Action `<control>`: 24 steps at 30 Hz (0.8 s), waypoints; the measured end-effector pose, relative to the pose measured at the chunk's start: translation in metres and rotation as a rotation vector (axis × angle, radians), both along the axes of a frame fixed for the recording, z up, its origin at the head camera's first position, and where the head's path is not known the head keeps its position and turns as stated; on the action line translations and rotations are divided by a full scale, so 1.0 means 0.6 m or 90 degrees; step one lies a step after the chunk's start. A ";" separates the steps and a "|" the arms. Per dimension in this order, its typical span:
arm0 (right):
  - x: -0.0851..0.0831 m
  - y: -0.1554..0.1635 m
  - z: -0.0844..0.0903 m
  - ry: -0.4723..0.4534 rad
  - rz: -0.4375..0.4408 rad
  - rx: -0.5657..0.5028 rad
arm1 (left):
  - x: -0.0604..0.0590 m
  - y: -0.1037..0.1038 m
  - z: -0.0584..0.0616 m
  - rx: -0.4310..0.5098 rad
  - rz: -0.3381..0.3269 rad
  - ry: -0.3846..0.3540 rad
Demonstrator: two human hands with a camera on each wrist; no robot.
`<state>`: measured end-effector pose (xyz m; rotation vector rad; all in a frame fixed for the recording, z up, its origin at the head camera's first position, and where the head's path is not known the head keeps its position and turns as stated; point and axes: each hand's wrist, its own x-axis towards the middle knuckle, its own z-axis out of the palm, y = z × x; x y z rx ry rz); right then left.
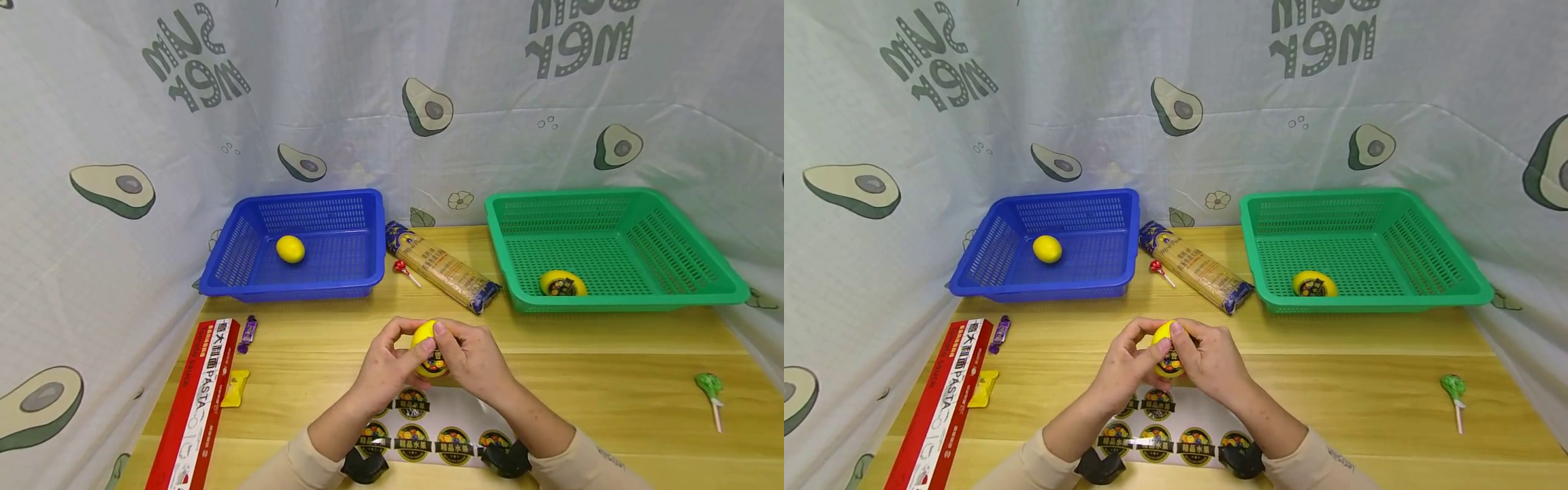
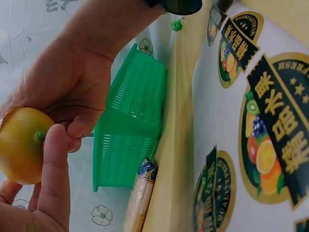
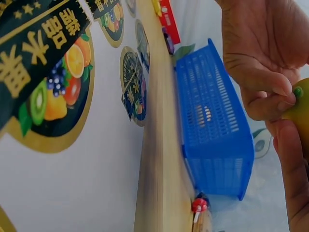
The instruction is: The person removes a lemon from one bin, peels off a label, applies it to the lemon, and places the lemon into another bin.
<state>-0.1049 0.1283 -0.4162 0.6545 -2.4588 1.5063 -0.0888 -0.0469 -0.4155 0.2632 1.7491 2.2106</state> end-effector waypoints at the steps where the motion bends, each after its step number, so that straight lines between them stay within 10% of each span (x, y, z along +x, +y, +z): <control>1: 0.001 0.000 0.001 -0.006 -0.003 -0.003 | -0.001 0.000 -0.001 0.010 -0.002 0.002; 15: -0.015 0.018 0.015 -0.171 0.024 -0.003 | -0.011 -0.008 -0.022 0.016 -0.053 0.025; 20: -0.027 0.035 0.024 -0.256 0.069 0.029 | -0.019 -0.030 -0.011 -0.114 -0.119 0.119; 24: -0.033 0.038 0.030 -0.306 0.073 0.024 | -0.019 -0.032 -0.004 -0.100 -0.147 0.184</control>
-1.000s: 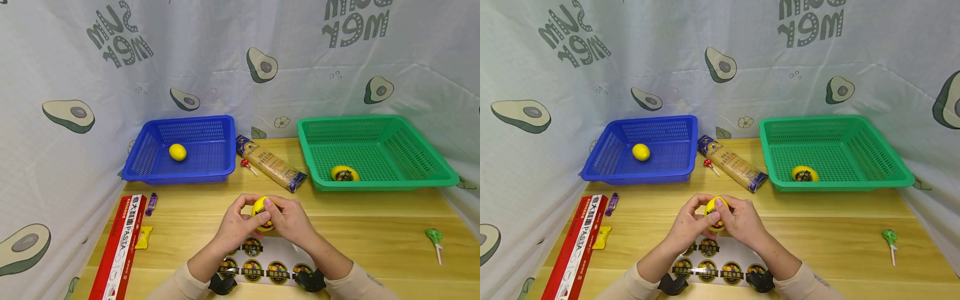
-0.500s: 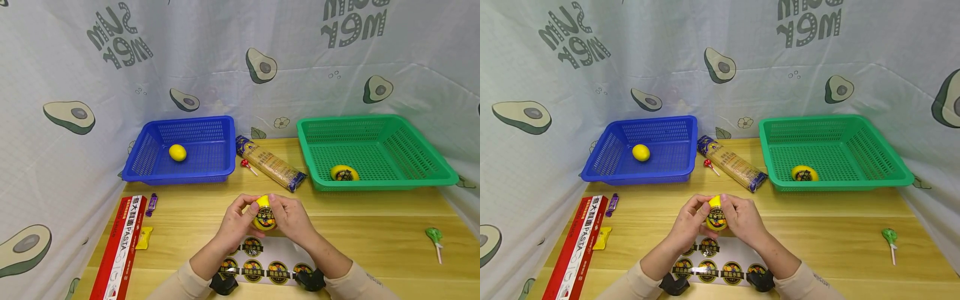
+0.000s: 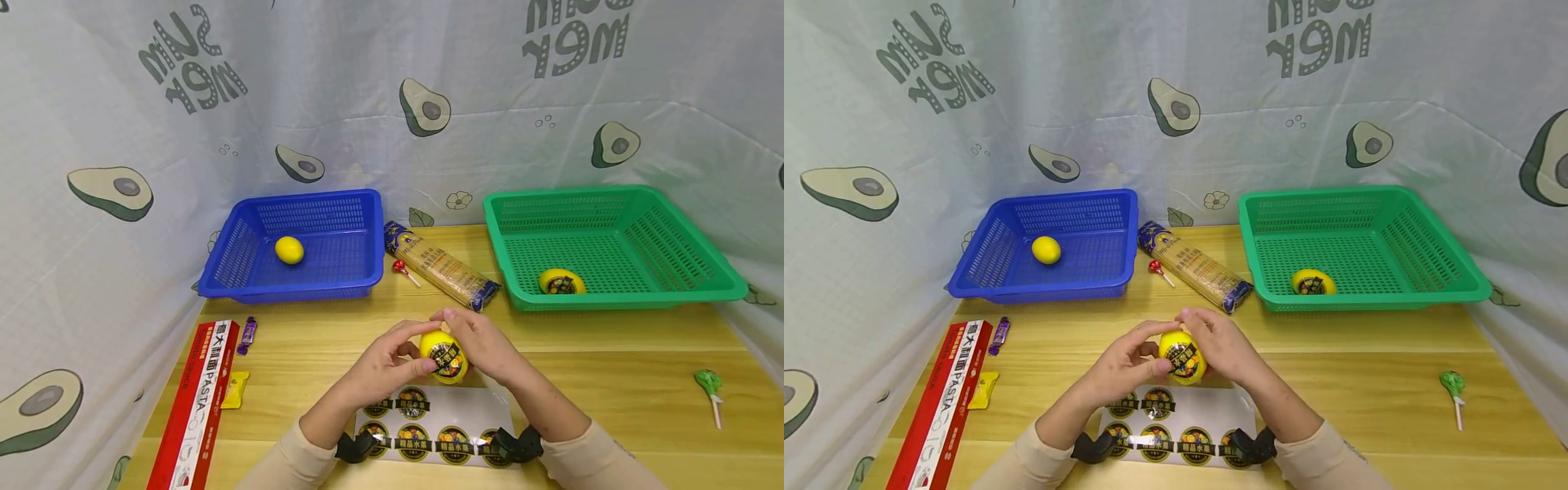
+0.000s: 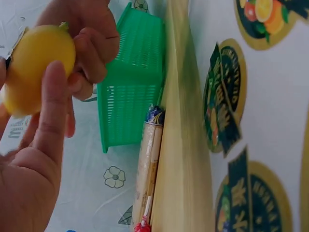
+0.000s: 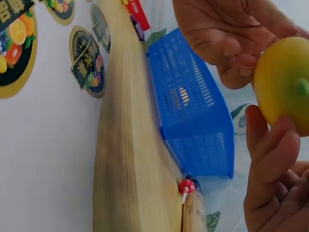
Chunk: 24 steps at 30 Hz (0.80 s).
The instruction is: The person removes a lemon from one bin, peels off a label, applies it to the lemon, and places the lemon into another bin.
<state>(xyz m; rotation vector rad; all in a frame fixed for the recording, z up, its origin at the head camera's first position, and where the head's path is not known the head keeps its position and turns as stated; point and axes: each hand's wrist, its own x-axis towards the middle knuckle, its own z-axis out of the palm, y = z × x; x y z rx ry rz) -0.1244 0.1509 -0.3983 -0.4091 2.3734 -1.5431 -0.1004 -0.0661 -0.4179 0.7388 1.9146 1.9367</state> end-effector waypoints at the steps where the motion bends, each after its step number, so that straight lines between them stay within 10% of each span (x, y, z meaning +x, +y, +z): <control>1: -0.001 0.000 0.002 -0.015 -0.001 -0.012 | 0.001 0.001 0.000 0.020 0.009 -0.001; 7: 0.016 -0.017 -0.001 0.039 -0.011 -0.026 | 0.007 0.015 -0.006 0.117 0.098 -0.012; 24: 0.031 -0.030 -0.017 0.310 -0.096 0.158 | 0.015 0.028 -0.013 0.027 0.149 0.085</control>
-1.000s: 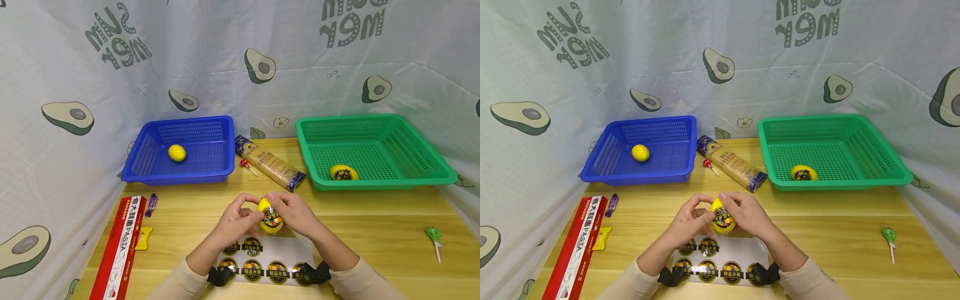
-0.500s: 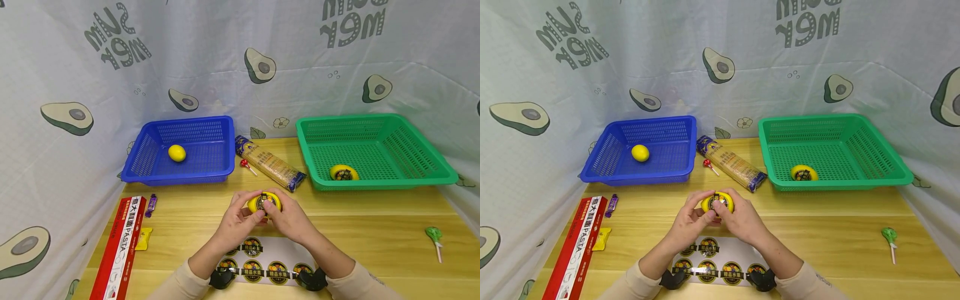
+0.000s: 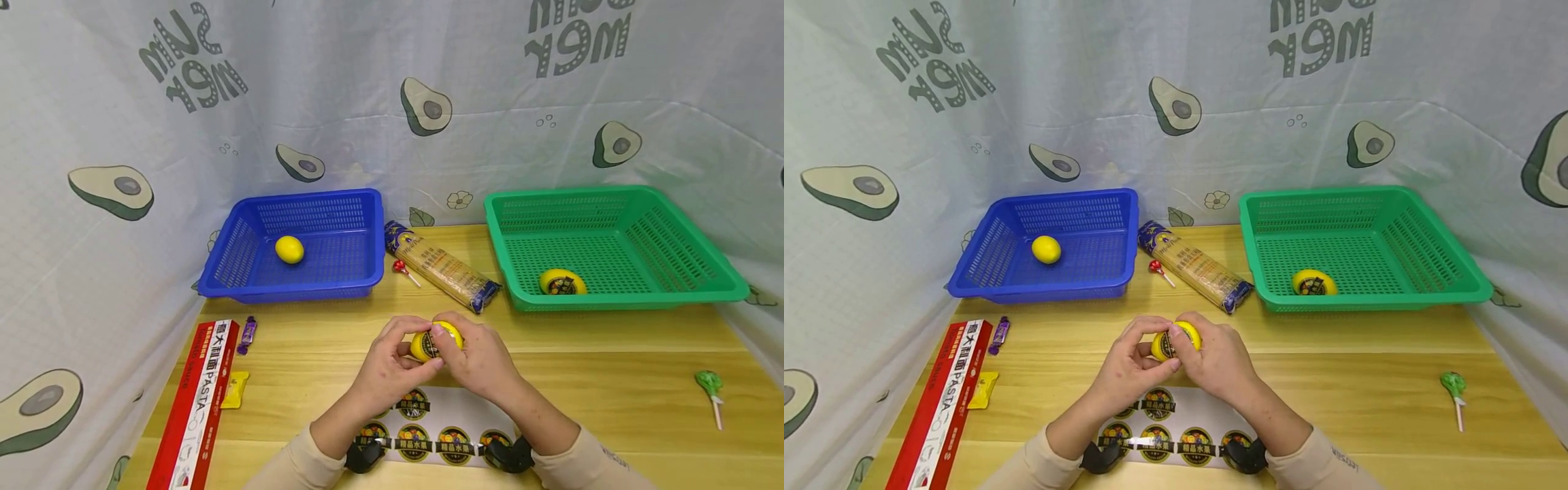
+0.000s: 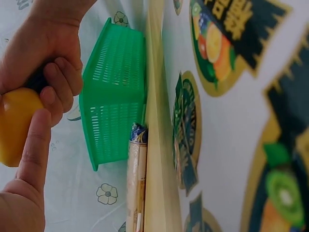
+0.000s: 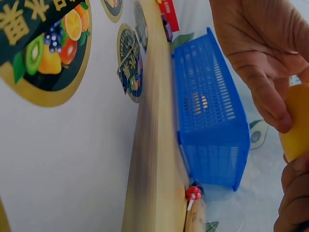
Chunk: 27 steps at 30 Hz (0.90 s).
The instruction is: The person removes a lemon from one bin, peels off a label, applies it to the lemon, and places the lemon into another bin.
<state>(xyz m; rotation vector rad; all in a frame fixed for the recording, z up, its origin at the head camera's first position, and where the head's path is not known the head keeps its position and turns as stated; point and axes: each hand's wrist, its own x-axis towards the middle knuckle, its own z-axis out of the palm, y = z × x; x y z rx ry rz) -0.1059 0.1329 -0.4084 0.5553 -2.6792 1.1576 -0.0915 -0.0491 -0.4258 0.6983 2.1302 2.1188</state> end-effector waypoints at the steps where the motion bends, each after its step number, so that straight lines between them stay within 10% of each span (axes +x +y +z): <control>1: 0.001 0.001 0.000 0.012 0.002 0.001 | 0.000 0.001 -0.001 0.003 0.000 -0.001; 9: 0.002 0.008 -0.004 0.028 -0.004 0.001 | 0.000 0.006 -0.007 0.020 -0.002 -0.013; 19: 0.010 0.020 0.019 -0.172 0.004 -0.092 | 0.000 0.008 -0.005 0.021 0.026 -0.075; 27: 0.046 0.071 -0.004 -0.192 -0.124 -0.097 | -0.003 0.003 -0.012 -0.015 0.068 -0.071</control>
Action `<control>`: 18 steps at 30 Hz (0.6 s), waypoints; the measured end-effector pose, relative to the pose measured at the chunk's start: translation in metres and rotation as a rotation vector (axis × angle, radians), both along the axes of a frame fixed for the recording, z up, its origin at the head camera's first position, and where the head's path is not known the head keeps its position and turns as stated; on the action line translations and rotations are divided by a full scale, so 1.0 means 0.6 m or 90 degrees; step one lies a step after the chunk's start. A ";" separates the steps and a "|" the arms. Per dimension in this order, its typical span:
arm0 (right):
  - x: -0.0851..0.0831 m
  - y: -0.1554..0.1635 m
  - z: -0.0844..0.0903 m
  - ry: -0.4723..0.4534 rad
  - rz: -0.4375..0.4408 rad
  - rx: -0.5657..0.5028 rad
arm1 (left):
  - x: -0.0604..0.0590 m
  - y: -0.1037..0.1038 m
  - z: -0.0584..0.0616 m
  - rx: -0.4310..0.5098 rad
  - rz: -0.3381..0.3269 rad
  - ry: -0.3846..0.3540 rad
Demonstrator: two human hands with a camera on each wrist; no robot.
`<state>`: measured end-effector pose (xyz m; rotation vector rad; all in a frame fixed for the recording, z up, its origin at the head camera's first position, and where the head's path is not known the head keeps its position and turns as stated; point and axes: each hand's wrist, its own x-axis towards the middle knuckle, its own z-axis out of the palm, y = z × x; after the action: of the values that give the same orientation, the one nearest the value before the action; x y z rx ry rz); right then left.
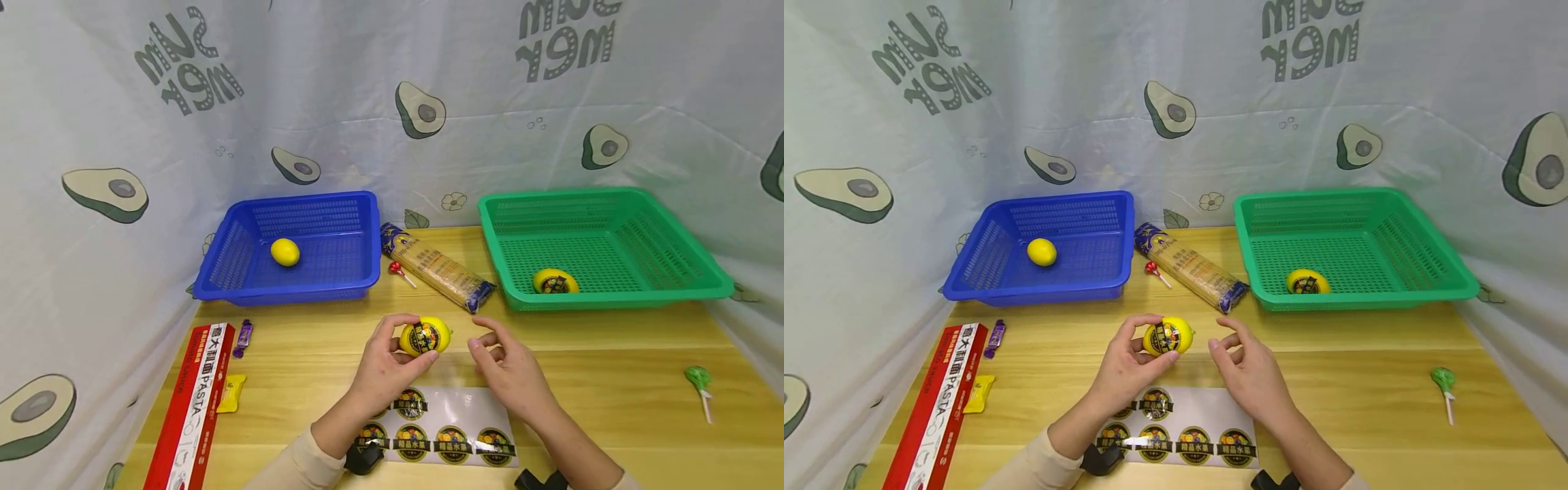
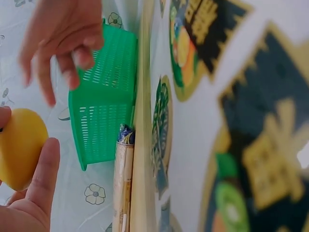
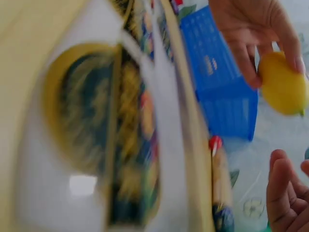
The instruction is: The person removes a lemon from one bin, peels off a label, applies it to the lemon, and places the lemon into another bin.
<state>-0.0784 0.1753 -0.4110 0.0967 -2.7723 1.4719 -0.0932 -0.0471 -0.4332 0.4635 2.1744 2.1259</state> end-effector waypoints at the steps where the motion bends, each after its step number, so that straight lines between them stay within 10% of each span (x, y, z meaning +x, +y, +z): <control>1: 0.003 0.011 -0.003 0.003 -0.020 -0.006 | 0.000 0.000 0.000 0.001 -0.001 -0.013; 18: -0.047 0.223 0.001 -0.022 -0.354 -0.031 | 0.001 -0.002 -0.002 0.007 -0.032 -0.090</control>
<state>-0.1066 0.3089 -0.4103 -0.6467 -2.4782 1.3826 -0.0927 -0.0481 -0.4344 0.3516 2.0538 2.0784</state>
